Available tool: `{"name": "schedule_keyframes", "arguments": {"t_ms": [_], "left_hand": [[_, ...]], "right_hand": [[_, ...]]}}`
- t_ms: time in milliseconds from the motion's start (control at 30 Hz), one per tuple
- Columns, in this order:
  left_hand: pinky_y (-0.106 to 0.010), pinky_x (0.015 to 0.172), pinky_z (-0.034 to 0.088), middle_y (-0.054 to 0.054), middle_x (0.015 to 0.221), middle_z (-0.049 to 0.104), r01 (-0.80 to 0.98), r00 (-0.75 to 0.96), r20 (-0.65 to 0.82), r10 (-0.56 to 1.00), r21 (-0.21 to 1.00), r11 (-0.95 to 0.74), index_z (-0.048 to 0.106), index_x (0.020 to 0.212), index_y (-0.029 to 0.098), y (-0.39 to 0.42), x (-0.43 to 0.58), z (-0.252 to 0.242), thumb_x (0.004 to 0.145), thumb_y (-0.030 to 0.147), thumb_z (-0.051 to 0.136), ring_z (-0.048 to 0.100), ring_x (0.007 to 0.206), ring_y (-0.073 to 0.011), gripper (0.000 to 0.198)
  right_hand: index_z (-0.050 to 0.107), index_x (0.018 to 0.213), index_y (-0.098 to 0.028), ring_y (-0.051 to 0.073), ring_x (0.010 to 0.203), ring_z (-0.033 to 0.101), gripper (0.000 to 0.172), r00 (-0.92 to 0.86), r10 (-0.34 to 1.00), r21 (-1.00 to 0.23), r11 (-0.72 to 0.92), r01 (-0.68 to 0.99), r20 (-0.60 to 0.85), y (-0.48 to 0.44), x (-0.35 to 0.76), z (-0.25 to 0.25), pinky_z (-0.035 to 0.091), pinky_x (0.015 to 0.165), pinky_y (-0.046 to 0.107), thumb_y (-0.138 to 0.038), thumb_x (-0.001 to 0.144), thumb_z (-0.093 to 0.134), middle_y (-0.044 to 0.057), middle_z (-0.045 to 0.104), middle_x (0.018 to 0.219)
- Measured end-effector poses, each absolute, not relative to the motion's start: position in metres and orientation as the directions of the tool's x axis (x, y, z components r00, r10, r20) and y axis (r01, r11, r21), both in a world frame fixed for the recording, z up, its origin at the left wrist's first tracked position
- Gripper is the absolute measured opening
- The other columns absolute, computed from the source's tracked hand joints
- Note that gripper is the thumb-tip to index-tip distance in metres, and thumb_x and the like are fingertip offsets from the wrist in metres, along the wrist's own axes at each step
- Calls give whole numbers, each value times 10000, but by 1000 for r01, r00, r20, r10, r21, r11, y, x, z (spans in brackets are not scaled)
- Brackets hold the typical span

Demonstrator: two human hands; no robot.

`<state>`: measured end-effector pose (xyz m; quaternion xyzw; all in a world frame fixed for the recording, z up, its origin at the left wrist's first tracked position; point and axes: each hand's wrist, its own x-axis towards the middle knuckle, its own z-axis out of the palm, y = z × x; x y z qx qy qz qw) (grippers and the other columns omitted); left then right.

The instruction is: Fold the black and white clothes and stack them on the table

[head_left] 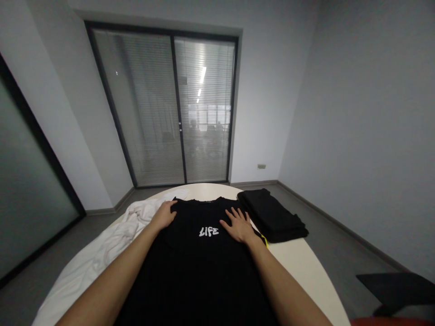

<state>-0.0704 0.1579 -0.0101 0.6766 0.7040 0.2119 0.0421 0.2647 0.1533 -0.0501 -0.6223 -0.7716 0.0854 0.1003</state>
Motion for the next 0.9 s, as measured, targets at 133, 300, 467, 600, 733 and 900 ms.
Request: {"name": "schedule_keyframes", "arguments": {"t_ms": [133,300,467,600,733,900], "left_hand": [[-363,1002,448,-173,1401,514,946,-212,272,938,298,128,514,1347,162,125,-64,-5,909,239,487,594,1201,-277,446],[-428,825,491,-196,1088,675,942,-297,199,934,224,252,547,1198,136,80,-64,-10,917,359,470,674,992,-349,367],[-363,794,469,-161,985,720,937,-277,105,955,252,244,612,1047,162,64,-75,-21,886,350,547,685,962,-321,256],[-270,720,452,-80,857,735,913,-230,75,970,362,189,642,833,185,64,-87,-27,916,326,514,699,866,-235,208],[-238,650,452,-22,750,720,868,-218,70,973,469,161,643,792,185,65,-95,-34,904,276,514,694,742,-189,194],[-223,700,468,-15,816,734,852,-232,102,967,502,151,644,907,187,71,-94,-38,906,259,496,701,793,-169,165]], "right_hand": [[336,1529,-289,316,1500,121,805,-216,975,-243,224,944,58,150,264,-51,-2,1179,531,-770,897,203,54,232,1625],[335,1529,-289,319,1498,130,773,-233,967,-182,249,951,104,148,259,-53,-41,1170,554,-736,922,167,60,245,1620],[251,1558,-278,300,1504,112,799,-240,971,-190,237,953,8,147,258,-49,6,1182,527,-742,918,134,53,181,1639],[302,1541,-288,272,1503,129,769,-220,975,-235,220,947,27,144,260,-45,31,1192,485,-718,935,107,34,212,1632],[311,1537,-293,285,1505,122,798,-229,973,-242,230,942,34,147,262,-48,34,1191,497,-760,910,147,36,208,1633],[271,1549,-309,285,1512,81,828,-228,974,-235,220,947,-6,158,260,-51,35,1191,512,-791,888,142,17,157,1644]]}}
